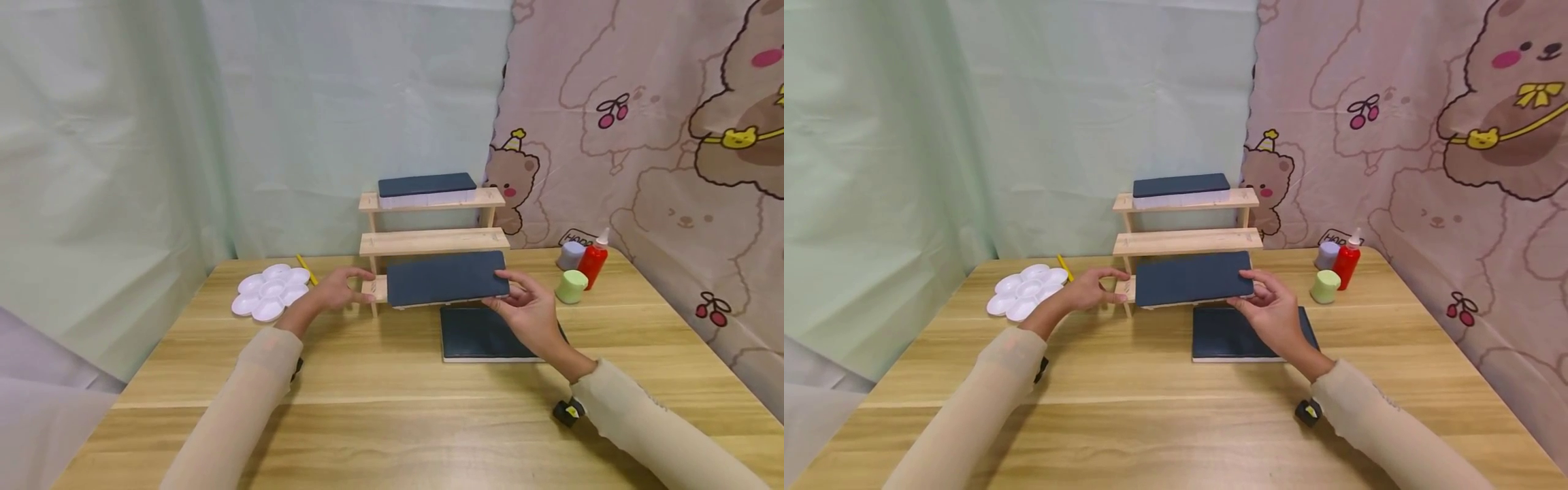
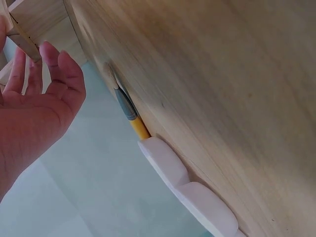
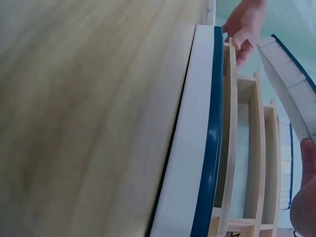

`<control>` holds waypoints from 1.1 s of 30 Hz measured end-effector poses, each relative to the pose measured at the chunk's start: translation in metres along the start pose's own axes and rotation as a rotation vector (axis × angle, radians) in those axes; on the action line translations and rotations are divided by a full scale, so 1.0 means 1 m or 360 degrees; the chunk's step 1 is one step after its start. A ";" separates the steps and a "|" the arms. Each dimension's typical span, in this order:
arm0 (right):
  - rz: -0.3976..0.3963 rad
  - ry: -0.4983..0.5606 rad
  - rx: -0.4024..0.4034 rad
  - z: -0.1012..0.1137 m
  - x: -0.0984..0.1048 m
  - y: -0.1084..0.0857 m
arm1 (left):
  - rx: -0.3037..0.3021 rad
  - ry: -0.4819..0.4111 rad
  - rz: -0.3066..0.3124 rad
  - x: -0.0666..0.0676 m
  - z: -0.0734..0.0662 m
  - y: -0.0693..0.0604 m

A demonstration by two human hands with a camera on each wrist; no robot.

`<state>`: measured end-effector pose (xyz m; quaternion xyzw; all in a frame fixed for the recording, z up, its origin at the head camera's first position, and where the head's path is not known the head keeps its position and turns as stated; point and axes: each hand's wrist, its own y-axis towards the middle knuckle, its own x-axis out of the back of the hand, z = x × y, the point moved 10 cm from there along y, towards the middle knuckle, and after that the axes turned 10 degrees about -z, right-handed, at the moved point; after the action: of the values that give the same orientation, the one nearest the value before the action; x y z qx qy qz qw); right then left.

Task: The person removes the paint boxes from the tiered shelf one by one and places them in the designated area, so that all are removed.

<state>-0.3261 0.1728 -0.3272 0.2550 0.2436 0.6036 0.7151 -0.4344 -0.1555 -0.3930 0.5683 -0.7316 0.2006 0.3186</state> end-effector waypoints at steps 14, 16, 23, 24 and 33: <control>0.0072 -0.0057 -0.0069 0.001 -0.007 -0.007 | -0.0041 0.0007 -0.0003 0.000 -0.001 0.001; 0.0086 -0.0095 -0.0078 0.000 -0.007 -0.007 | -0.0044 0.0010 -0.0005 -0.001 -0.001 0.001; 0.0155 -0.0121 -0.0134 -0.003 -0.010 -0.011 | -0.0013 0.0017 0.0001 0.000 0.000 -0.001; 0.0169 -0.0128 -0.0139 -0.004 -0.011 -0.012 | -0.0009 0.0022 0.0003 0.000 0.000 -0.001; 0.0270 -0.0178 -0.0173 -0.008 -0.015 -0.014 | 0.0025 0.0042 0.0002 -0.001 0.002 0.000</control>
<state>-0.3234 0.1566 -0.3423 0.2688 0.1478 0.6591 0.6866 -0.4345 -0.1564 -0.3951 0.5676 -0.7261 0.2141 0.3238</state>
